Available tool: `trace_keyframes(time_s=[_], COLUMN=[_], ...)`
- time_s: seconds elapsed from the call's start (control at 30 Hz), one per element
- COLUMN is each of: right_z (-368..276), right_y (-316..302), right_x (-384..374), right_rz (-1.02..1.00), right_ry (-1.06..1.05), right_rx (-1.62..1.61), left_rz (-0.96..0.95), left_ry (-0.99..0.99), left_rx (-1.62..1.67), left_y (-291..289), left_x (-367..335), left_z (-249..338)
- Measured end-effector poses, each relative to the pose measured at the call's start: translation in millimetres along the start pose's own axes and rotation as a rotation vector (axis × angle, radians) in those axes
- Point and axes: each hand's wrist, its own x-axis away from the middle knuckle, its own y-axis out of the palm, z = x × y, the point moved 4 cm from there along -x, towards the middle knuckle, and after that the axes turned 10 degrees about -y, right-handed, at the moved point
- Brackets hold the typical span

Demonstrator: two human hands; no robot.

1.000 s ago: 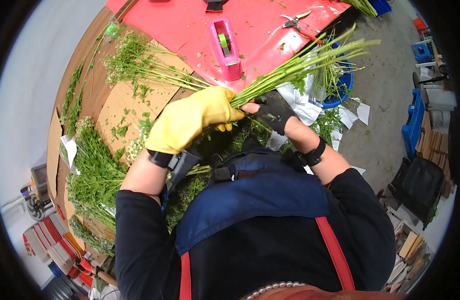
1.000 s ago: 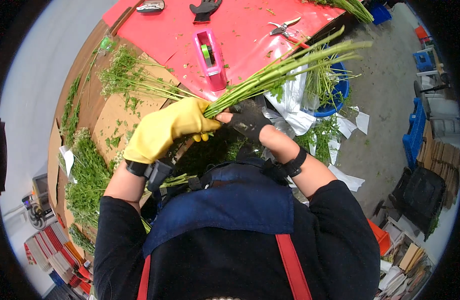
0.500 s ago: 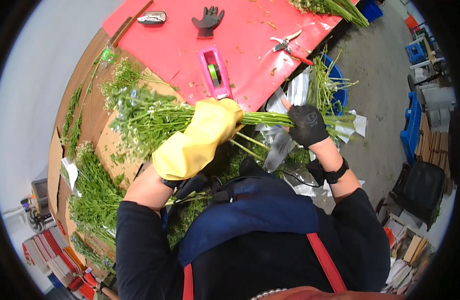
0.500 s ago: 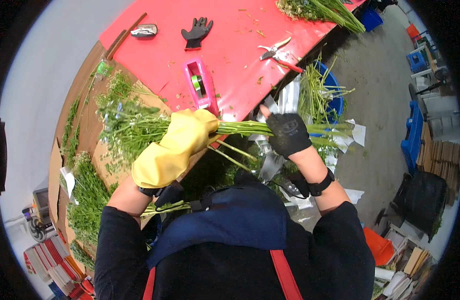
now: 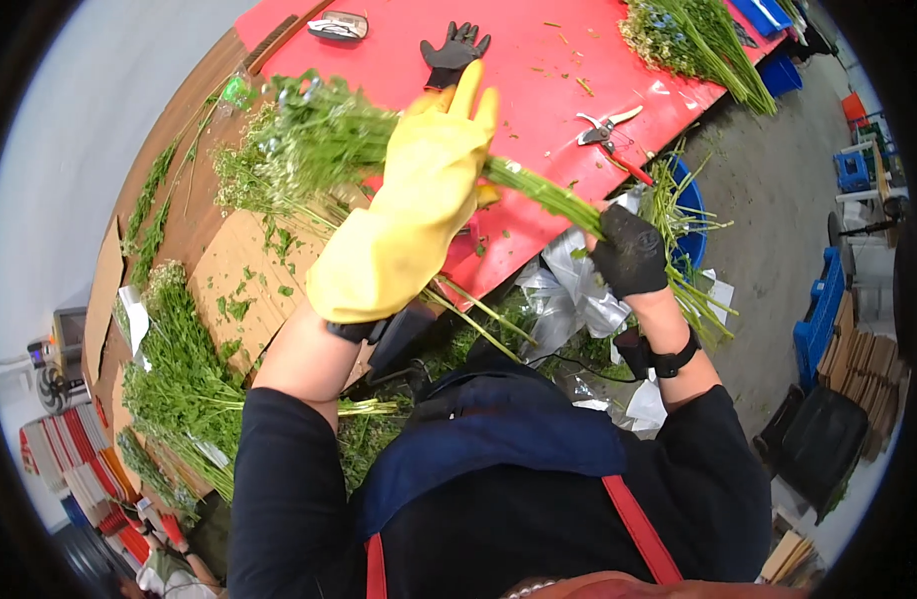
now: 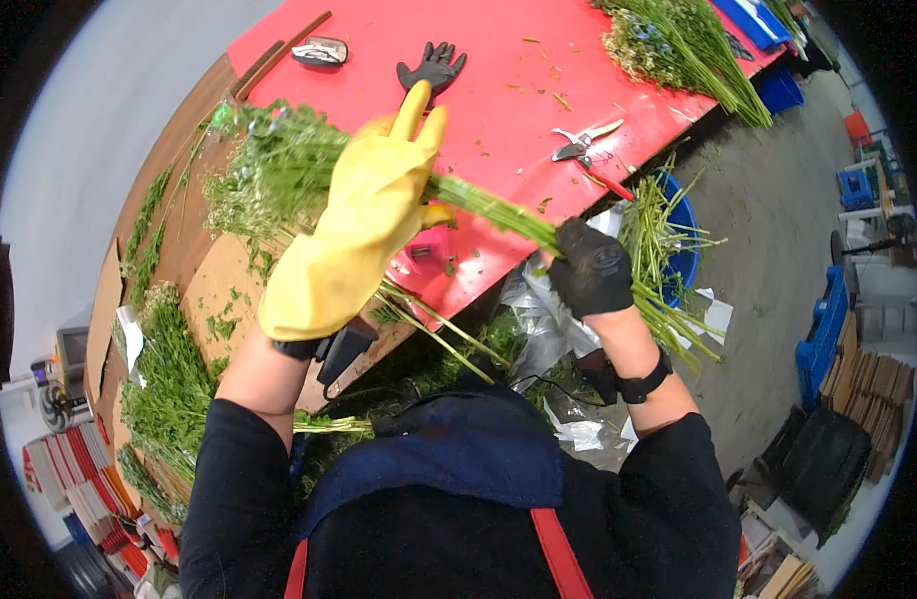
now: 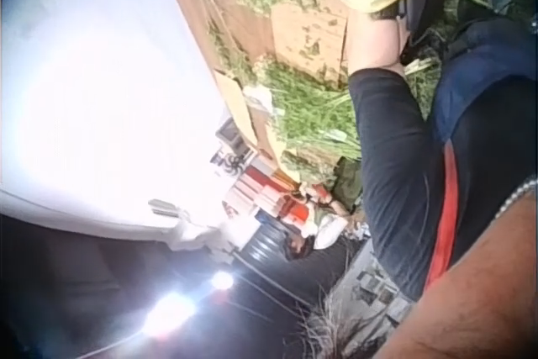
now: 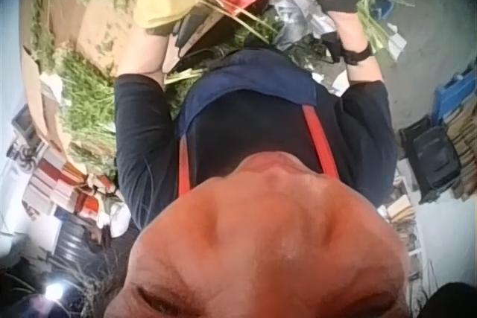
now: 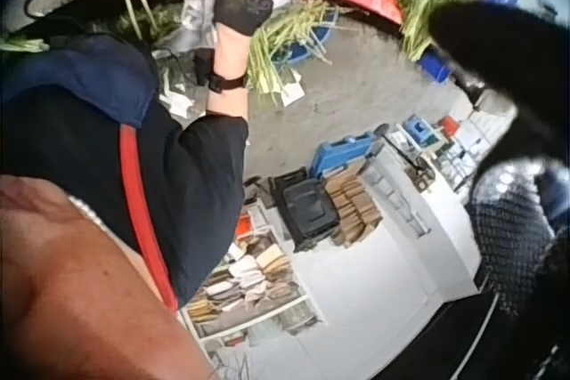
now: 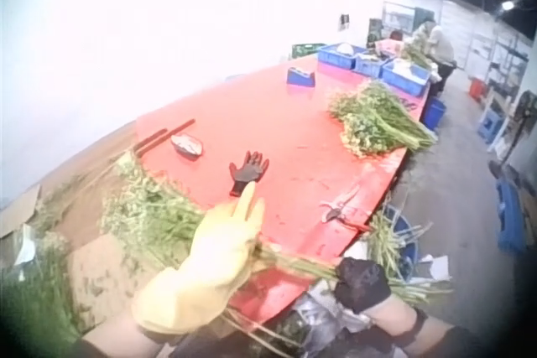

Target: Gathering and bundling various green stems and small white flowers into an arrangement.

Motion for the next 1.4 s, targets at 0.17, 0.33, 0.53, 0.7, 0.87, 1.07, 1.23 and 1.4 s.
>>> trace_keyframes(time_s=[0.17, 0.33, 0.53, 0.7, 0.87, 1.07, 1.23, 1.4], right_z=[106, 193, 175, 157, 162, 68, -109, -252], right_y=[-2, 3, 146, 256, 306, 255, 176, 126], right_x=[-43, -131, -267, -333, -373, -387, -309, -178], right_rz=[0.073, -0.130, -0.208, -0.350, -0.487, -0.479, -0.716, -0.870], right_ry=[0.239, 0.191, -0.162, -0.391, -0.470, -0.334, -0.582, -1.282], right_rx=[0.041, 0.684, 0.057, 0.033, 0.122, 0.150, 0.193, -0.160], left_rz=[0.221, 0.097, -0.018, -0.075, -0.066, 0.061, 0.441, 0.732], left_ry=[-0.102, -0.369, -0.621, -0.812, -1.055, -1.588, -2.061, -2.214], left_rx=[0.205, 0.263, 0.256, 0.250, 0.241, 0.381, 0.976, 1.021], left_y=[-31, -14, 10, 4, -9, -16, -15, 0], left_x=[33, 116, 230, 290, 356, 446, 523, 575], left_z=[-17, -33, -32, -24, -23, -9, -40, -88])
